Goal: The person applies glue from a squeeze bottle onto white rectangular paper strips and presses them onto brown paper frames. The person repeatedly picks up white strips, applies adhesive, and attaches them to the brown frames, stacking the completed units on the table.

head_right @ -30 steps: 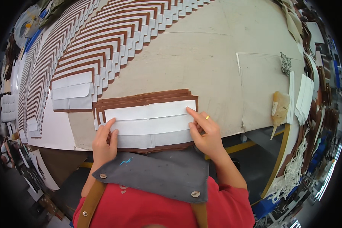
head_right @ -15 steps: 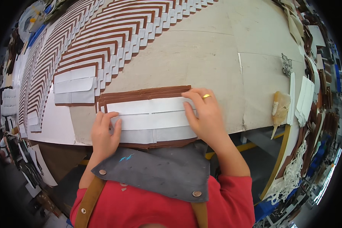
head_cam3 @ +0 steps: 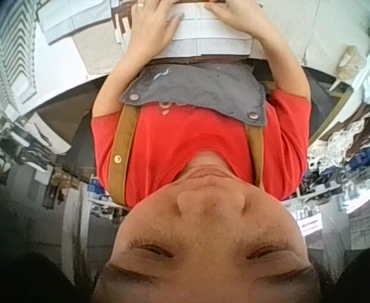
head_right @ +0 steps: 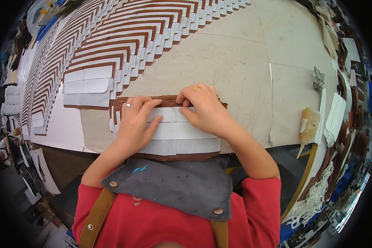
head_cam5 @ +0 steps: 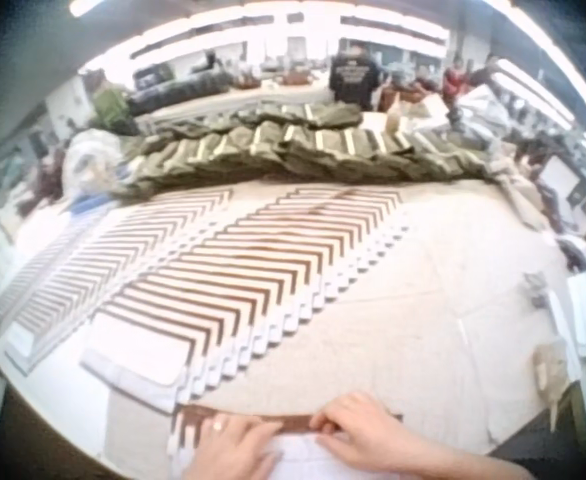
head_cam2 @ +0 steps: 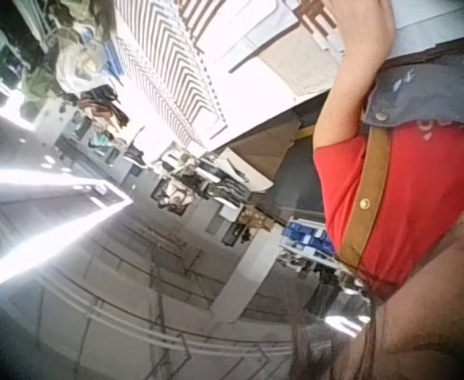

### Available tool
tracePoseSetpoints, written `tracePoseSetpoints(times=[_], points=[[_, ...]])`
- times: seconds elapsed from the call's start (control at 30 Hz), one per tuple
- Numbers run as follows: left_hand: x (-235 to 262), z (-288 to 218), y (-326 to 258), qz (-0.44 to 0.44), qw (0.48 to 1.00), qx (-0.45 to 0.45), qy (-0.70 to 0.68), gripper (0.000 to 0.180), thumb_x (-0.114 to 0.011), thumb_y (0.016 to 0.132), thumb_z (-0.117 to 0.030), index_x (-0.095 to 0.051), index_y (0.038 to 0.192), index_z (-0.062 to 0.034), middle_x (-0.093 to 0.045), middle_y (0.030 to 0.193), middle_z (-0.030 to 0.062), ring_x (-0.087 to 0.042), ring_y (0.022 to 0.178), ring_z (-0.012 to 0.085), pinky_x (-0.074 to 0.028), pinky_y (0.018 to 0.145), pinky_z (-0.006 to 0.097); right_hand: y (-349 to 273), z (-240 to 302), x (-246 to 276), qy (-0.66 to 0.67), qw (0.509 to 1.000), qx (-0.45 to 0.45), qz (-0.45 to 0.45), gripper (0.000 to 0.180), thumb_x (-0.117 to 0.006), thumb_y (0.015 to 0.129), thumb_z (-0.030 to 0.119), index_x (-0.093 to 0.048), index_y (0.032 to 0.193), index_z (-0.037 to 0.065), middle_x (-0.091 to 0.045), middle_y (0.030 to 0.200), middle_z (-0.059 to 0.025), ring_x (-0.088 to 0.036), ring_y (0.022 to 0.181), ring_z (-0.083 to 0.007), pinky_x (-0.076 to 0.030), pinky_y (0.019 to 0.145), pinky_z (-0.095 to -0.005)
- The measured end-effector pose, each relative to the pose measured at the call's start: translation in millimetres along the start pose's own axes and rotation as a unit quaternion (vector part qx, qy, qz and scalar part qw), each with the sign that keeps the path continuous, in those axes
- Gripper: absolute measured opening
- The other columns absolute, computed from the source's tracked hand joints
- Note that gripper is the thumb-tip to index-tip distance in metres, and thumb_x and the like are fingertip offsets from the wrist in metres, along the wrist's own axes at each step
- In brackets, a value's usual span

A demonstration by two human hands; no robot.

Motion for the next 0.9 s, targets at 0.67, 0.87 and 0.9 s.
tracePoseSetpoints(times=[0.67,0.87,0.9], points=[[11.5,7.0,17.7,0.067,0.993,-0.012,-0.099,0.017,-0.059,0.079,-0.001,-0.062,0.093,-0.0084,-0.051,0.081,0.0035,-0.045,0.082,0.0203,-0.029,0.081,0.034,-5.0,11.1,7.2,-0.002,0.999,0.034,-0.03,0.014,-0.064,0.077,0.011,-0.057,0.09,0.009,-0.055,0.089,-0.0022,-0.048,0.09,-0.0203,-0.032,0.084,-0.0349],[18.4,0.0,11.4,0.015,0.995,-0.052,-0.083,0.011,-0.06,0.08,-0.003,-0.063,0.088,-0.0101,-0.048,0.08,0.0027,-0.044,0.081,0.0209,-0.027,0.074,0.034,-9.5,26.9,12.3,-0.004,0.999,0.043,-0.034,0.007,-0.063,0.079,0.007,-0.057,0.083,0.007,-0.056,0.079,-0.0021,-0.05,0.081,-0.0194,-0.034,0.083,-0.0315],[19.1,-0.8,10.2,0.009,0.995,-0.053,-0.08,0.011,-0.06,0.08,-0.003,-0.063,0.088,-0.01,-0.048,0.08,0.0027,-0.044,0.081,0.0209,-0.027,0.074,0.034,-10.3,28.7,12.7,-0.005,0.998,0.044,-0.034,0.007,-0.063,0.08,0.008,-0.057,0.083,0.007,-0.056,0.079,-0.002,-0.051,0.081,-0.0192,-0.034,0.082,-0.0315]])
Point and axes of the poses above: each hand's wrist, its own y-axis towards the middle knuckle, its own x-axis out of the back of the hand, z = x × y, the point moved 4 cm from there along y, towards the middle knuckle
